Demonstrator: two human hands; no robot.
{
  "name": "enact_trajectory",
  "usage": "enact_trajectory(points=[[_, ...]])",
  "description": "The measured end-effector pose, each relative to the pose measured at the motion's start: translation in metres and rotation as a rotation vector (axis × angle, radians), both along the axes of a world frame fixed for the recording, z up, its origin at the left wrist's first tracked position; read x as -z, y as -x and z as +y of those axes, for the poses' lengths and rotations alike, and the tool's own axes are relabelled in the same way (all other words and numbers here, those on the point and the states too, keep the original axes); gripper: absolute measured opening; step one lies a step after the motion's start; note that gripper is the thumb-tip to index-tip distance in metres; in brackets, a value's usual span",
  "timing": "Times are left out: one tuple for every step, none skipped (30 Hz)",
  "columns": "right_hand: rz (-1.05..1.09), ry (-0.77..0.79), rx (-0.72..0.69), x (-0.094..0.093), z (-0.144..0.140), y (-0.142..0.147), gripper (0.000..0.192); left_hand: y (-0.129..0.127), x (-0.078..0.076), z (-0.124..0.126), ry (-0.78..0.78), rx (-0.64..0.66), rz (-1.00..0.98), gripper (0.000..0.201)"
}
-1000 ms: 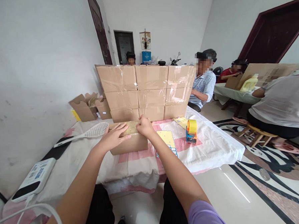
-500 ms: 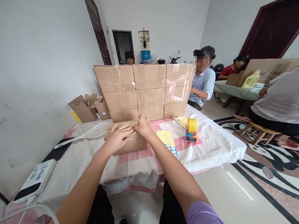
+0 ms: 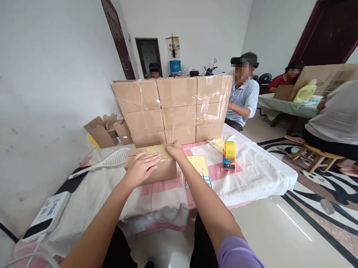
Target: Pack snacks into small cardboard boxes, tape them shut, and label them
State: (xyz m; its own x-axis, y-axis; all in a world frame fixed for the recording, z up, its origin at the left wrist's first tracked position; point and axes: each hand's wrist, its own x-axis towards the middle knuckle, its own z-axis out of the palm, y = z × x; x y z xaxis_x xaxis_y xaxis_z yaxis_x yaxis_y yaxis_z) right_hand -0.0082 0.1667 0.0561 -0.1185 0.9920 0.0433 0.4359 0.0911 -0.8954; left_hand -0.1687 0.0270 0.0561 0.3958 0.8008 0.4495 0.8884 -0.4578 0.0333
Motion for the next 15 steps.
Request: enact_trajectory(points=[[-0.011, -0.002, 0.013, 0.001, 0.001, -0.002, 0.036, -0.001, 0.000, 0.000, -0.021, -0.006, 0.001, 0.043], [-0.025, -0.004, 0.031, 0.003, 0.002, -0.007, 0.033, -0.002, 0.000, -0.001, -0.041, -0.021, 0.000, 0.044], [-0.042, -0.003, 0.052, 0.006, 0.002, -0.013, 0.031, -0.004, -0.001, -0.002, -0.060, -0.041, -0.002, 0.044], [-0.060, 0.000, 0.074, 0.009, 0.002, -0.021, 0.029, -0.006, -0.002, -0.003, -0.082, -0.062, -0.007, 0.043], [-0.081, 0.007, 0.094, 0.013, 0.002, -0.032, 0.029, -0.009, -0.004, -0.004, -0.109, -0.078, -0.013, 0.042], [-0.106, 0.019, 0.112, 0.018, 0.001, -0.044, 0.029, -0.012, -0.006, -0.005, -0.145, -0.087, -0.022, 0.039], [-0.133, 0.031, 0.130, 0.023, -0.001, -0.057, 0.031, -0.017, -0.007, -0.006, -0.187, -0.086, -0.035, 0.036], [-0.160, 0.042, 0.151, 0.028, -0.004, -0.071, 0.034, -0.024, -0.008, -0.006, -0.229, -0.074, -0.054, 0.032], [-0.186, 0.049, 0.176, 0.034, -0.007, -0.085, 0.037, -0.032, -0.006, -0.007, -0.257, -0.058, -0.078, 0.029], [-0.207, 0.053, 0.202, 0.040, -0.010, -0.099, 0.041, -0.041, -0.003, -0.008, -0.258, -0.045, -0.112, 0.027], [-0.221, 0.057, 0.226, 0.046, -0.014, -0.112, 0.044, -0.052, 0.002, -0.008, -0.219, -0.041, -0.161, 0.025], [-0.227, 0.062, 0.243, 0.052, -0.019, -0.125, 0.045, -0.065, 0.009, -0.008, -0.132, -0.049, -0.230, 0.023], [-0.223, 0.069, 0.251, 0.058, -0.023, -0.136, 0.045, -0.078, 0.018, -0.007, -0.009, -0.074, -0.315, 0.021], [-0.210, 0.077, 0.253, 0.064, -0.028, -0.147, 0.044, -0.091, 0.029, -0.006, 0.142, -0.105, -0.416, 0.019], [-0.189, 0.083, 0.250, 0.070, -0.033, -0.156, 0.042, -0.103, 0.039, -0.003, 0.279, -0.140, -0.524, 0.019]])
